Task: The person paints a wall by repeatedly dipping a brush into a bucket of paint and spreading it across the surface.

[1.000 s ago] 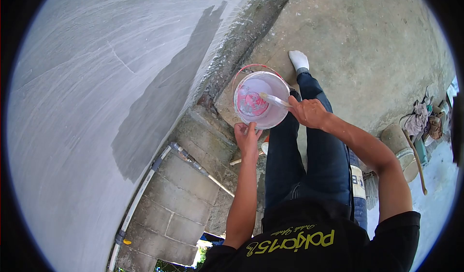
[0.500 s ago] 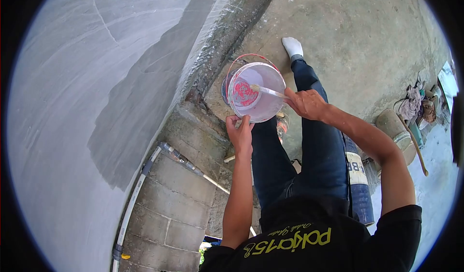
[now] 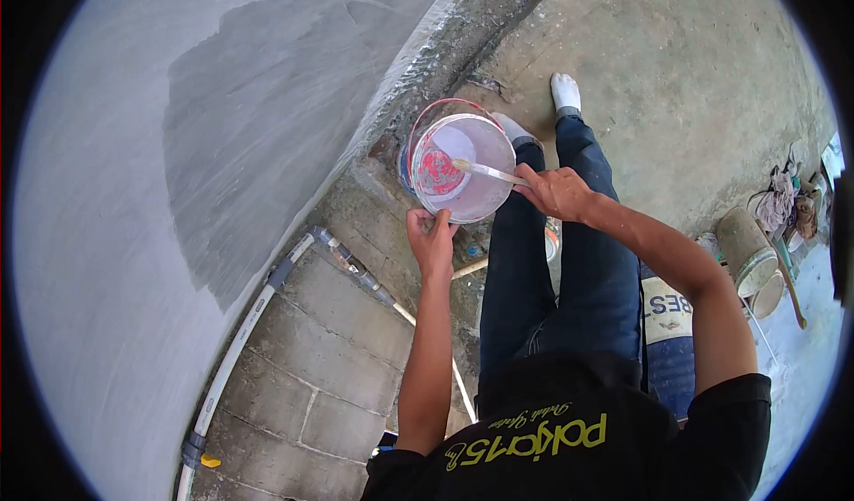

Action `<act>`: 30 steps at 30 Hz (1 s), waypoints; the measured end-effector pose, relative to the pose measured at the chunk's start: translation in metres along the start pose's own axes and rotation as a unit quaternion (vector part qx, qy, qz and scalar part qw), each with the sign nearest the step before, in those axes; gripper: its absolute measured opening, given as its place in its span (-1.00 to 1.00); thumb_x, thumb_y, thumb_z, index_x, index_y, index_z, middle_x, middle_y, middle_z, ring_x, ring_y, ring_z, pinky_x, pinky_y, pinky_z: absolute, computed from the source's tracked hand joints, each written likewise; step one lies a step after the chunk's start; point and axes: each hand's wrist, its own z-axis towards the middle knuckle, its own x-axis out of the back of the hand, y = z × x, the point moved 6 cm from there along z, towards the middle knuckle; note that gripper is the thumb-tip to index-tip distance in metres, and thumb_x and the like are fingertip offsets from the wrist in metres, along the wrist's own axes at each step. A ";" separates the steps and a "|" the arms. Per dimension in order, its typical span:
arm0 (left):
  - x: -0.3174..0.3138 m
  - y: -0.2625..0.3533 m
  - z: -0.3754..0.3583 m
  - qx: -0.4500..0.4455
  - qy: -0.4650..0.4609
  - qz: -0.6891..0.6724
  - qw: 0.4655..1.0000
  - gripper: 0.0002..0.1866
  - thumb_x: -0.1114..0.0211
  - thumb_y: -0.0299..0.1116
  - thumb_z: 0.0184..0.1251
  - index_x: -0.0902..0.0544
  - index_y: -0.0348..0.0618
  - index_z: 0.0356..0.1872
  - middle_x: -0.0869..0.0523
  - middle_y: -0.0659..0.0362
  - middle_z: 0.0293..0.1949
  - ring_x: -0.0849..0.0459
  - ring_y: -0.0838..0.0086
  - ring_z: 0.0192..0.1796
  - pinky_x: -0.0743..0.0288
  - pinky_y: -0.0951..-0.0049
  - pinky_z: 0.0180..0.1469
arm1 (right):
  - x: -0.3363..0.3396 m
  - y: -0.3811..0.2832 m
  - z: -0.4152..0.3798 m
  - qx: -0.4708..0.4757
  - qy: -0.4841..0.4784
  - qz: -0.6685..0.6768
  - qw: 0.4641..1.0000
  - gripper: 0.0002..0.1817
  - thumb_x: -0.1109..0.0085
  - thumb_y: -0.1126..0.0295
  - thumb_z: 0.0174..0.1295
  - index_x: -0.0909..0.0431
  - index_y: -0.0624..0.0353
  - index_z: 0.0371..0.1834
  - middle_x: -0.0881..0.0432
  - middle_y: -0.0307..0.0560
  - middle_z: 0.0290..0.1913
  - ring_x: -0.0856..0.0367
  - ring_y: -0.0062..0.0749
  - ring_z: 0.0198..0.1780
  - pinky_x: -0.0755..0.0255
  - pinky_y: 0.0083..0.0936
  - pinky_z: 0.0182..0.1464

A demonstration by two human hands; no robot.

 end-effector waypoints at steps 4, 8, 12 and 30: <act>0.030 -0.019 0.011 0.025 0.036 0.015 0.999 -0.71 -0.30 -0.50 0.24 -0.29 -0.12 -0.25 -0.51 0.15 -0.20 -0.58 0.38 -0.07 -0.66 0.17 0.03 | -0.031 -0.004 0.003 -0.003 -0.004 0.005 1.000 -0.72 0.08 0.16 0.45 -0.29 0.15 -0.07 -0.57 0.03 -0.65 -0.61 0.08 -0.57 -0.48 -0.10 -0.52; 0.040 -0.034 0.017 0.043 0.030 -0.002 0.999 -0.69 -0.31 -0.50 0.22 -0.28 -0.14 -0.23 -0.45 0.13 -0.14 -0.55 0.36 -0.04 -0.65 0.15 0.06 | -0.041 -0.011 0.005 -0.003 0.014 0.029 0.999 -0.73 0.06 0.16 0.44 -0.29 0.15 -0.11 -0.56 0.03 -0.67 -0.61 0.06 -0.59 -0.47 -0.11 -0.53; 0.042 -0.033 0.016 0.046 0.031 -0.004 0.998 -0.68 -0.30 -0.50 0.22 -0.27 -0.14 -0.22 -0.45 0.11 -0.11 -0.55 0.35 -0.04 -0.64 0.13 0.09 | -0.044 -0.014 0.007 0.010 0.013 0.008 1.000 -0.73 0.05 0.16 0.43 -0.29 0.15 -0.11 -0.56 0.01 -0.68 -0.61 0.06 -0.59 -0.46 -0.12 -0.54; 0.002 -0.110 0.035 0.099 0.015 -0.042 0.994 -0.70 -0.20 -0.28 0.37 -0.29 -0.20 -0.09 -0.46 0.03 0.08 -0.51 0.27 0.15 -0.36 0.11 0.31 | 0.012 0.078 0.043 -0.123 0.112 0.166 0.972 -0.69 0.11 0.31 0.44 -0.24 0.16 0.17 -0.62 0.31 -0.28 -0.60 0.28 -0.22 -0.44 0.05 -0.20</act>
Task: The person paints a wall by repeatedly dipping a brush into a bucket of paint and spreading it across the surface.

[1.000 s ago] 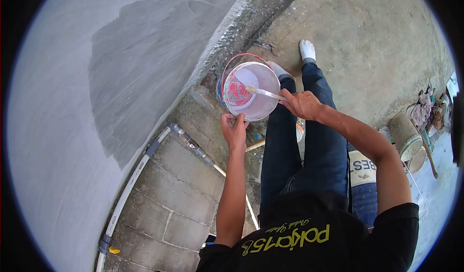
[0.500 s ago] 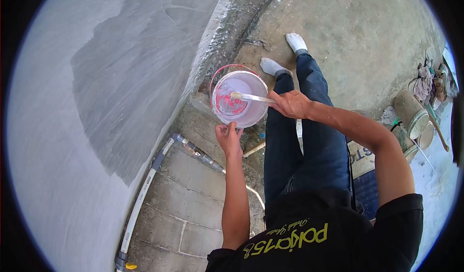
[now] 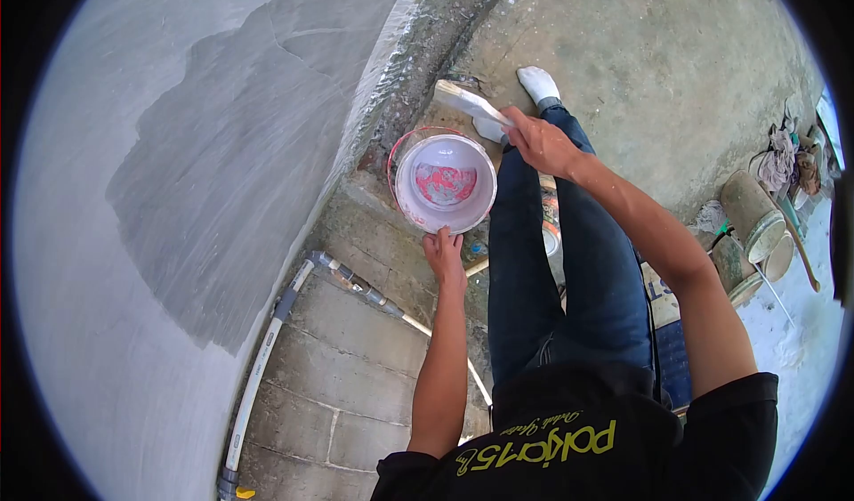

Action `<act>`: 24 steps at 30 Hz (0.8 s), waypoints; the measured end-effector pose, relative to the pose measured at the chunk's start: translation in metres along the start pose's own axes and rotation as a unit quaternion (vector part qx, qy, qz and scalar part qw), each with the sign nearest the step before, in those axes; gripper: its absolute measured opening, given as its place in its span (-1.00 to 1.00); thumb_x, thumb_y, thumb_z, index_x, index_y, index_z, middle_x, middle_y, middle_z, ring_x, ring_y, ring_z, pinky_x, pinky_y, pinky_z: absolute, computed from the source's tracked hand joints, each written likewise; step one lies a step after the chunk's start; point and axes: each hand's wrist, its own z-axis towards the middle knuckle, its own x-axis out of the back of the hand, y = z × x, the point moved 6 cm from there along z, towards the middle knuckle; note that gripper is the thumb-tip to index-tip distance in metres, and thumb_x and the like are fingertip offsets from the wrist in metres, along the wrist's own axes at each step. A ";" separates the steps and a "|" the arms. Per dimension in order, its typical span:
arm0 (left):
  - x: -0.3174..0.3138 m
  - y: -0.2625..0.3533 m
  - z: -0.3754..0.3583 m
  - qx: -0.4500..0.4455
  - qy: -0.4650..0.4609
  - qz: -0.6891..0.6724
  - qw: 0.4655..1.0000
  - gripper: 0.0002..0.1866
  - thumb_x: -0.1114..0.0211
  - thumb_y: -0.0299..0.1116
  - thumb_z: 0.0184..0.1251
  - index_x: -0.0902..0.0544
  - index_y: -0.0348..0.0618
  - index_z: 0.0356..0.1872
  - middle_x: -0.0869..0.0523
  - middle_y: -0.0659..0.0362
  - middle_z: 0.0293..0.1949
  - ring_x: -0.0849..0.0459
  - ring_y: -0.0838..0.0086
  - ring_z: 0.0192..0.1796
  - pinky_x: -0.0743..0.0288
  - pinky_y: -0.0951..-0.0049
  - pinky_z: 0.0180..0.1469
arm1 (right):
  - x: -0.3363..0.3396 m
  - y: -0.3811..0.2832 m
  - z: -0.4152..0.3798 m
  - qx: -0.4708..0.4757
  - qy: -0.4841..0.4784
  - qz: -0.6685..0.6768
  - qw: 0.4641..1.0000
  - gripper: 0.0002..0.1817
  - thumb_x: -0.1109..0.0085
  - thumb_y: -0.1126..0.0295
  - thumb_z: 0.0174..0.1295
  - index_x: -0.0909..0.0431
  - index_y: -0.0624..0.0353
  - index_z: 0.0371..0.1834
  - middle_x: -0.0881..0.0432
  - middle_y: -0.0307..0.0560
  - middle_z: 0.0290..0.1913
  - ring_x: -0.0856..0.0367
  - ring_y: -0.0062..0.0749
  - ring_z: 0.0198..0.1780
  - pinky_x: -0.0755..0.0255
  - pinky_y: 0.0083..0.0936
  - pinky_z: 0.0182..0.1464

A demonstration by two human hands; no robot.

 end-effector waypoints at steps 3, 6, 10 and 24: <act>-0.013 -0.025 0.000 -0.005 0.009 0.072 0.997 -0.67 -0.18 -0.21 0.37 -0.36 -0.22 -0.06 -0.51 0.03 0.09 -0.51 0.26 0.16 -0.26 0.20 0.31 | 0.014 0.025 0.041 -0.020 0.057 -0.036 0.997 -0.73 0.09 0.32 0.43 -0.28 0.14 0.11 -0.63 0.29 -0.23 -0.59 0.28 -0.19 -0.43 0.05 -0.18; -0.042 -0.036 -0.002 -0.020 -0.006 0.107 0.994 -0.65 -0.17 -0.19 0.36 -0.43 -0.26 -0.03 -0.54 0.03 0.07 -0.50 0.28 0.17 -0.23 0.32 0.28 | 0.014 0.044 0.092 -0.033 0.056 -0.050 0.997 -0.73 0.05 0.29 0.42 -0.32 0.11 0.11 -0.63 0.25 -0.21 -0.61 0.22 -0.15 -0.45 0.01 -0.13; -0.077 -0.057 -0.003 -0.055 -0.022 0.128 0.990 -0.58 -0.18 -0.23 0.36 -0.45 -0.36 0.08 -0.57 0.01 0.06 -0.50 0.30 0.12 -0.27 0.37 0.22 | -0.013 0.054 0.158 -0.046 0.027 -0.087 0.995 -0.69 0.08 0.18 0.43 -0.35 0.07 0.11 -0.64 0.23 -0.21 -0.62 0.21 -0.14 -0.46 0.01 -0.09; -0.126 -0.075 0.010 -0.195 -0.046 0.470 0.860 -0.57 -0.18 -0.13 0.36 -0.46 -0.24 0.09 -0.48 -0.08 0.23 -0.33 -0.01 0.37 0.13 -0.36 0.41 | -0.064 0.065 0.272 0.038 0.026 -0.139 0.989 -0.66 0.22 0.11 0.47 -0.43 0.04 0.06 -0.66 0.06 -0.14 -0.64 0.01 0.01 -0.47 -0.13 0.09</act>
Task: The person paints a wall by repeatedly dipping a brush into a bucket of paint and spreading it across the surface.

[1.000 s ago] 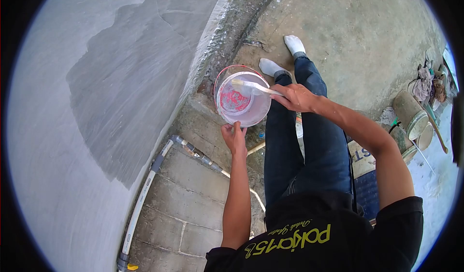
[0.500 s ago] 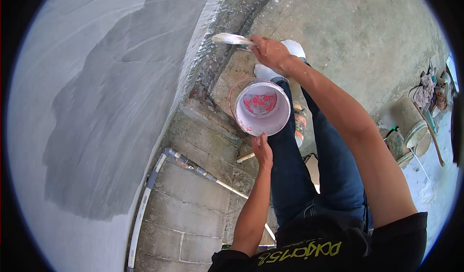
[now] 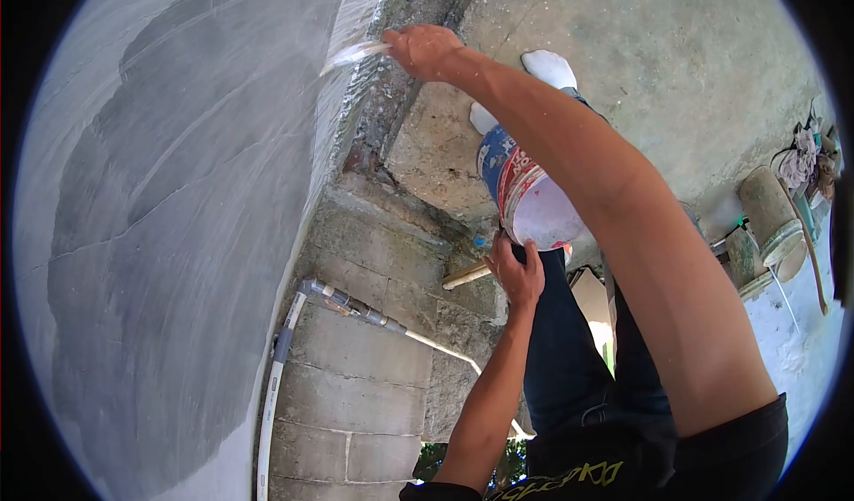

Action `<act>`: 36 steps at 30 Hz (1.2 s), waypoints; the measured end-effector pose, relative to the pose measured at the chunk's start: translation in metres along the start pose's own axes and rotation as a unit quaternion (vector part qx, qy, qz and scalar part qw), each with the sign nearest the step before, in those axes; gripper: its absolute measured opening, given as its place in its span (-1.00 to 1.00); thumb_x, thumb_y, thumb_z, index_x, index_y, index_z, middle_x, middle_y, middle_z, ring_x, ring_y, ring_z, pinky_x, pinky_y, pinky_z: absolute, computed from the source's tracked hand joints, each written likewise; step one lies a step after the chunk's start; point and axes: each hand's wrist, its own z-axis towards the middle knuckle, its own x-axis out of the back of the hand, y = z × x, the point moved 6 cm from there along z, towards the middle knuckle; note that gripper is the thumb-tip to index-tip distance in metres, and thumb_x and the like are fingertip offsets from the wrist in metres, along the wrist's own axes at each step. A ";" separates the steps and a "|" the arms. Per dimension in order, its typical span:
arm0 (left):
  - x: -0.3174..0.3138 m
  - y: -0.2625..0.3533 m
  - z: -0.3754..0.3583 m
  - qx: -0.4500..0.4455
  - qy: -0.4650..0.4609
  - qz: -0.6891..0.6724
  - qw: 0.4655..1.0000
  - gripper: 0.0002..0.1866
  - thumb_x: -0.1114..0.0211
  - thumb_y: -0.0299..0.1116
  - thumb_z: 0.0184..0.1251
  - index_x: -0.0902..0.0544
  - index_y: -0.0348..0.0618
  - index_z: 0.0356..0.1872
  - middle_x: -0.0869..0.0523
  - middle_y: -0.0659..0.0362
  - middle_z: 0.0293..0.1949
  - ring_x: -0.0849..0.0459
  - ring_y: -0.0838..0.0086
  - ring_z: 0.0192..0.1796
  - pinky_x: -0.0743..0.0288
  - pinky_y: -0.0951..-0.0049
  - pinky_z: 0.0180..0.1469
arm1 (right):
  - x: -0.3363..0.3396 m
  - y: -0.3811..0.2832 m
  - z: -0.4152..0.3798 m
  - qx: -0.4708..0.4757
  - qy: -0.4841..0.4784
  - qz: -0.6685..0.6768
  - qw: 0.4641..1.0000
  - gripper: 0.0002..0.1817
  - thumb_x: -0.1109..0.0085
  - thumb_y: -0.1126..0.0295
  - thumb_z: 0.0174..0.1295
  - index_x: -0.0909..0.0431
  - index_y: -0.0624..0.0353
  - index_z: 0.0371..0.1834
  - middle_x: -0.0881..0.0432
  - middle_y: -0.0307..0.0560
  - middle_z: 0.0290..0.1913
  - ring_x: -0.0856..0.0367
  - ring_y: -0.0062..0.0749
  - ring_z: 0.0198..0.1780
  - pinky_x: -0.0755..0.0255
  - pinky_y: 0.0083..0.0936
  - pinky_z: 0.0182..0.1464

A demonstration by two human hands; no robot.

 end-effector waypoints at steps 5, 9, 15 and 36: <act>0.000 -0.001 0.003 0.022 -0.004 0.000 1.000 -0.56 -0.17 -0.15 0.37 -0.45 -0.25 0.12 -0.51 -0.09 0.16 -0.40 -0.01 0.30 0.09 -0.26 0.43 | 0.073 0.103 0.012 -0.062 0.102 0.020 0.993 -0.60 0.20 0.06 0.46 -0.31 0.10 0.15 -0.62 0.33 -0.18 -0.62 0.24 -0.14 -0.47 0.04 -0.08; 0.001 -0.007 0.003 0.016 0.025 0.014 0.999 -0.56 -0.16 -0.18 0.37 -0.46 -0.32 0.11 -0.57 -0.14 0.01 -0.45 -0.07 0.13 -0.22 -0.02 0.21 | 0.114 0.139 0.011 -0.131 0.219 0.099 0.962 -0.60 0.23 0.10 0.47 -0.28 0.19 0.14 -0.60 0.38 -0.23 -0.56 0.39 -0.17 -0.42 0.10 -0.14; 0.009 -0.004 0.010 0.008 0.019 -0.003 1.000 -0.56 -0.14 -0.22 0.38 -0.46 -0.39 0.11 -0.56 -0.21 0.01 -0.45 -0.13 0.10 -0.25 0.01 0.18 | 0.063 0.042 0.002 -0.204 0.139 0.236 0.940 -0.73 0.30 0.18 0.51 -0.21 0.16 -0.03 -0.63 0.33 -0.32 -0.61 0.32 -0.23 -0.48 0.05 -0.13; 0.014 -0.010 0.019 -0.004 0.032 0.005 0.999 -0.59 -0.17 -0.17 0.37 -0.50 -0.36 0.01 -0.59 -0.16 -0.04 -0.50 -0.08 0.05 -0.25 0.03 0.19 | 0.199 0.142 0.010 -0.043 0.264 0.003 0.964 -0.62 0.22 0.16 0.46 -0.33 0.24 0.10 -0.59 0.36 -0.23 -0.55 0.34 -0.15 -0.40 0.08 -0.12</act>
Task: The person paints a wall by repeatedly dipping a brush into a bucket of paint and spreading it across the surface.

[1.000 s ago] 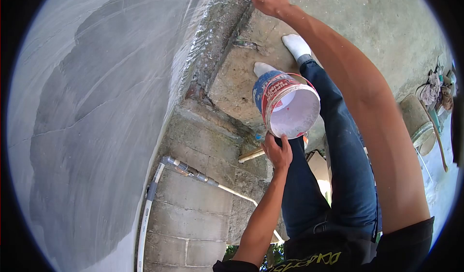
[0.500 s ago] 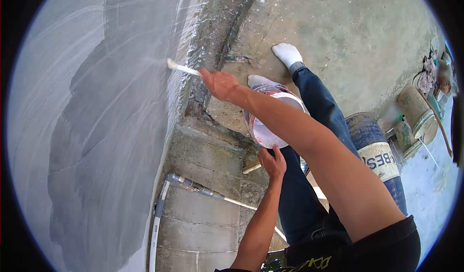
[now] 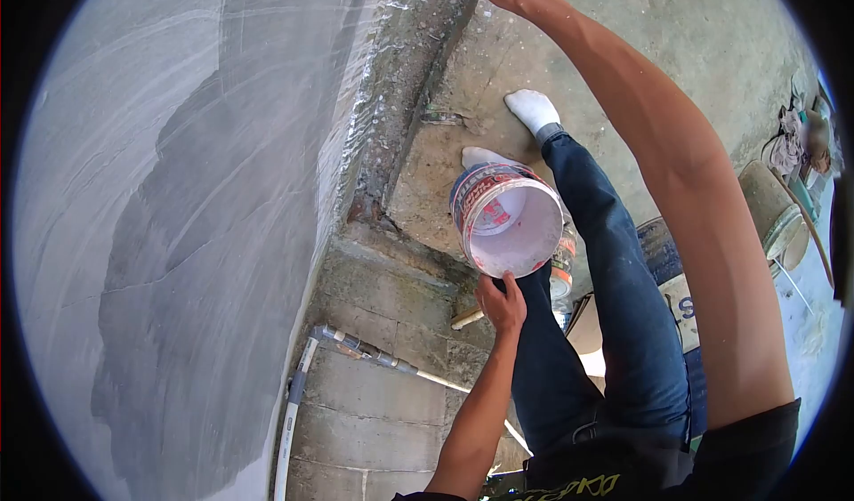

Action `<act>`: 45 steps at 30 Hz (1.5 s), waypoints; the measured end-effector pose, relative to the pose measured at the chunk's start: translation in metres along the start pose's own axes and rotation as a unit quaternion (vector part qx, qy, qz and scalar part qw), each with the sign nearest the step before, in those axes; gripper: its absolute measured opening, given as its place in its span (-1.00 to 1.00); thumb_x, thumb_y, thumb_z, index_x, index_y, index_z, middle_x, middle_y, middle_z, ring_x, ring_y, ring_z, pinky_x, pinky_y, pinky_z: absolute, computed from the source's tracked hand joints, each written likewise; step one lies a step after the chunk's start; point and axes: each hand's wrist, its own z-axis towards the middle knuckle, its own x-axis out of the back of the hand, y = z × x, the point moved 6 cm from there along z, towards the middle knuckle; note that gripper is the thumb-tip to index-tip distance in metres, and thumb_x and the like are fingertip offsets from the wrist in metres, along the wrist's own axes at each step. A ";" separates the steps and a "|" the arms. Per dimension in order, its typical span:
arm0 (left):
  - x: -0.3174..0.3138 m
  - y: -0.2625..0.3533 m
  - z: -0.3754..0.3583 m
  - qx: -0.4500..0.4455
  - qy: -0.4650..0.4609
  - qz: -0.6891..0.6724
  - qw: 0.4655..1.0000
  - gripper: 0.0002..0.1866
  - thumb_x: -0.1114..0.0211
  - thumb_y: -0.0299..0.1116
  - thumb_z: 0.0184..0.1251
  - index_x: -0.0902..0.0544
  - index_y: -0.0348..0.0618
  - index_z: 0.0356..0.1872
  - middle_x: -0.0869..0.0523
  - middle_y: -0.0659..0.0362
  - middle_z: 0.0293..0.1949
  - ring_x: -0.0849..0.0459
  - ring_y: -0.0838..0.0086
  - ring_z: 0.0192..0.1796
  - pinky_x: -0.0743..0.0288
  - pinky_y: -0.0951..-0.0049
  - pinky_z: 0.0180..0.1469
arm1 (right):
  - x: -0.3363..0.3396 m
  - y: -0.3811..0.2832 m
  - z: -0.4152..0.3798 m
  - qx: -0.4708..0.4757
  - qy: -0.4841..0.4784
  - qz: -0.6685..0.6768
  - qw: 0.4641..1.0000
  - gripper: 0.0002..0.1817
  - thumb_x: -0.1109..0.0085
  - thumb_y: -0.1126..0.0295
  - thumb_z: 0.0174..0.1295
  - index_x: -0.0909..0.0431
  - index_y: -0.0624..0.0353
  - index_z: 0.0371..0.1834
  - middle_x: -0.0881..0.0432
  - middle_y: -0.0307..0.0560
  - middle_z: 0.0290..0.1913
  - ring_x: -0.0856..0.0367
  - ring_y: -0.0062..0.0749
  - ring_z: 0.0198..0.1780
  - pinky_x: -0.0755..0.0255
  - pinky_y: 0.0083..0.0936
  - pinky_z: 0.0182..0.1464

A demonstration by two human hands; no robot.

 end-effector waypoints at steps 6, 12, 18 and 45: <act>0.001 -0.001 -0.001 -0.003 0.006 0.010 1.000 -0.57 -0.18 -0.17 0.36 -0.50 -0.36 0.03 -0.58 -0.19 -0.04 -0.47 -0.11 0.07 -0.26 0.00 0.17 | -0.037 -0.067 -0.042 -0.172 -0.039 0.116 0.977 -0.78 0.21 0.18 0.49 -0.28 0.07 -0.04 -0.65 0.18 -0.30 -0.64 0.16 -0.30 -0.51 -0.01 -0.24; -0.001 0.003 0.001 -0.007 -0.001 0.001 1.000 -0.57 -0.18 -0.17 0.36 -0.50 -0.38 0.02 -0.58 -0.21 -0.04 -0.47 -0.13 0.06 -0.27 -0.01 0.14 | -0.120 -0.138 -0.151 -0.078 -0.221 0.105 0.966 -0.81 0.21 0.23 0.47 -0.31 -0.02 0.03 -0.62 0.05 -0.20 -0.65 0.01 -0.15 -0.52 -0.09 -0.17; -0.003 0.001 0.002 -0.006 -0.006 0.000 1.000 -0.57 -0.19 -0.17 0.34 -0.50 -0.38 0.01 -0.58 -0.22 -0.05 -0.48 -0.13 0.04 -0.28 0.00 0.14 | -0.076 -0.123 -0.100 0.087 -0.143 -0.058 0.984 -0.79 0.09 0.28 0.39 -0.44 -0.09 0.03 -0.61 -0.12 -0.08 -0.65 -0.19 -0.04 -0.51 -0.22 -0.10; -0.005 0.021 0.004 -0.025 -0.005 0.024 0.999 -0.59 -0.18 -0.17 0.36 -0.51 -0.35 0.00 -0.60 -0.22 -0.09 -0.50 -0.13 0.01 -0.29 0.01 0.11 | -0.007 -0.130 -0.082 0.083 -0.107 0.064 0.989 -0.71 0.05 0.04 0.42 -0.48 -0.10 0.03 -0.65 -0.06 -0.29 -0.68 -0.02 -0.36 -0.58 -0.15 -0.36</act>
